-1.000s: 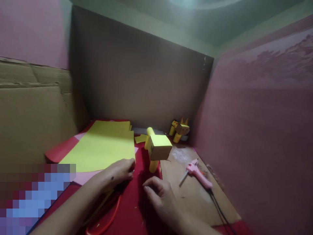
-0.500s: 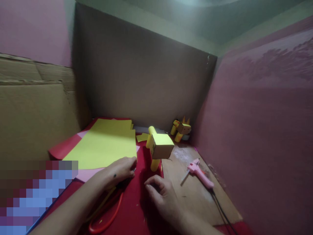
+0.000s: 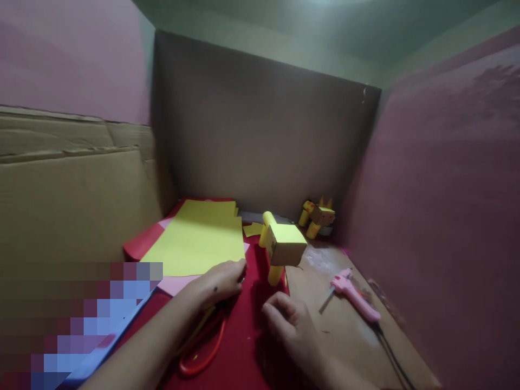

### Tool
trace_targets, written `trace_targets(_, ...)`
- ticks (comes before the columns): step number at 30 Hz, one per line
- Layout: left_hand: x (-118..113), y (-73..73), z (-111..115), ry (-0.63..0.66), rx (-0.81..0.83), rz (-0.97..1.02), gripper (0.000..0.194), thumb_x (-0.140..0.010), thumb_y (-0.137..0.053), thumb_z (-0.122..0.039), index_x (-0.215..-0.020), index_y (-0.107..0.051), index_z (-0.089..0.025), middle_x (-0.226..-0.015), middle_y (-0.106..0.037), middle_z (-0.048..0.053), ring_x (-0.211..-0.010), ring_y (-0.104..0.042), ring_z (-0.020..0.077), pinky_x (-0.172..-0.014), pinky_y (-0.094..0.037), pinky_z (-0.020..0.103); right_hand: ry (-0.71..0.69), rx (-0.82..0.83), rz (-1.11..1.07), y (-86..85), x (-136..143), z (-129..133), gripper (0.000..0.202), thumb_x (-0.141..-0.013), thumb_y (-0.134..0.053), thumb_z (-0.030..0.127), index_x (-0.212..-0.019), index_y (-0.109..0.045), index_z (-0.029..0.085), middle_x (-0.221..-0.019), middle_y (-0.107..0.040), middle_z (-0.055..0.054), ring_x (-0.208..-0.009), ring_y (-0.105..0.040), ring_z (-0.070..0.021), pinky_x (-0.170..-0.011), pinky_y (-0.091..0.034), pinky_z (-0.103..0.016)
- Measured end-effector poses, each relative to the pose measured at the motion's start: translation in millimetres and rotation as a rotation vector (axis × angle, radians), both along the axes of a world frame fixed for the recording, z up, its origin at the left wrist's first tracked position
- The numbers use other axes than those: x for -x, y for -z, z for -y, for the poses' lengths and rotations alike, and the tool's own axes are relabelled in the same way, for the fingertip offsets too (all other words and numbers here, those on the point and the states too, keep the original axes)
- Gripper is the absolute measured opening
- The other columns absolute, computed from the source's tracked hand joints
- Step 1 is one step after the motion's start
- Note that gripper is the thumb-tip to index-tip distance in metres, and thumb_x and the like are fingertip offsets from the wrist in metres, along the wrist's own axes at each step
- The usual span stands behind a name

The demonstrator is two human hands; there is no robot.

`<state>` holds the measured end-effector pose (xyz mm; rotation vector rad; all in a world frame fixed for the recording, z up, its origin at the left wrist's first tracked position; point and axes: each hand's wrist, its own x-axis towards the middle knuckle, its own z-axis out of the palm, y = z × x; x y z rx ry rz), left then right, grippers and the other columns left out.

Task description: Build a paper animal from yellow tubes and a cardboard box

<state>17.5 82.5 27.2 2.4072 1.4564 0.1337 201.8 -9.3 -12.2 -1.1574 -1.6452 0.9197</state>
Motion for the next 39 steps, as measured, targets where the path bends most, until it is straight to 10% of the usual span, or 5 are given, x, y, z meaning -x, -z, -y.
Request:
trace_targets(14, 9.3, -4.4, -7.4, -0.09, 0.146, 0.258, 0.051, -0.066, -0.052, -0.016, -0.117, -0.052, -0.014, -0.085, -0.065, 0.005, -0.079, -0.06, 0.0205, -0.062, -0.042, 0.026, -0.005, 0.028, 0.041, 4.9, -4.3, -4.9, 0.048, -0.086, -0.047, 0.05, -0.05, -0.031, 0.023, -0.045, -0.031, 0.006, -0.045, -0.032, -0.0091, -0.046, -0.022, -0.026)
trace_targets(26, 17.7, -10.7, -7.2, -0.011, 0.46, 0.611, 0.018, -0.069, -0.051, -0.024, -0.084, -0.055, -0.015, -0.057, -0.046, -0.004, -0.05, -0.048, 0.0115, -0.051, -0.041, 0.026, -0.034, 0.046, 0.067, -1.4, -5.0, -0.6, 0.044, -0.086, -0.047, 0.046, -0.052, -0.036, 0.022, -0.05, -0.034, 0.005, -0.048, -0.035, -0.0099, -0.049, -0.026, -0.026)
trace_targets(39, -6.2, -4.0, 4.7, -0.126, 0.021, 0.247, 0.017, -0.072, -0.059, -0.019, -0.088, -0.062, -0.016, -0.087, -0.066, 0.012, -0.083, -0.062, 0.0265, -0.069, -0.044, 0.033, -0.041, 0.052, 0.123, 0.5, -9.4, 1.4, 0.045, -0.087, -0.046, 0.049, -0.053, -0.036, 0.022, -0.051, -0.036, 0.004, -0.05, -0.038, -0.0118, -0.052, -0.028, -0.027)
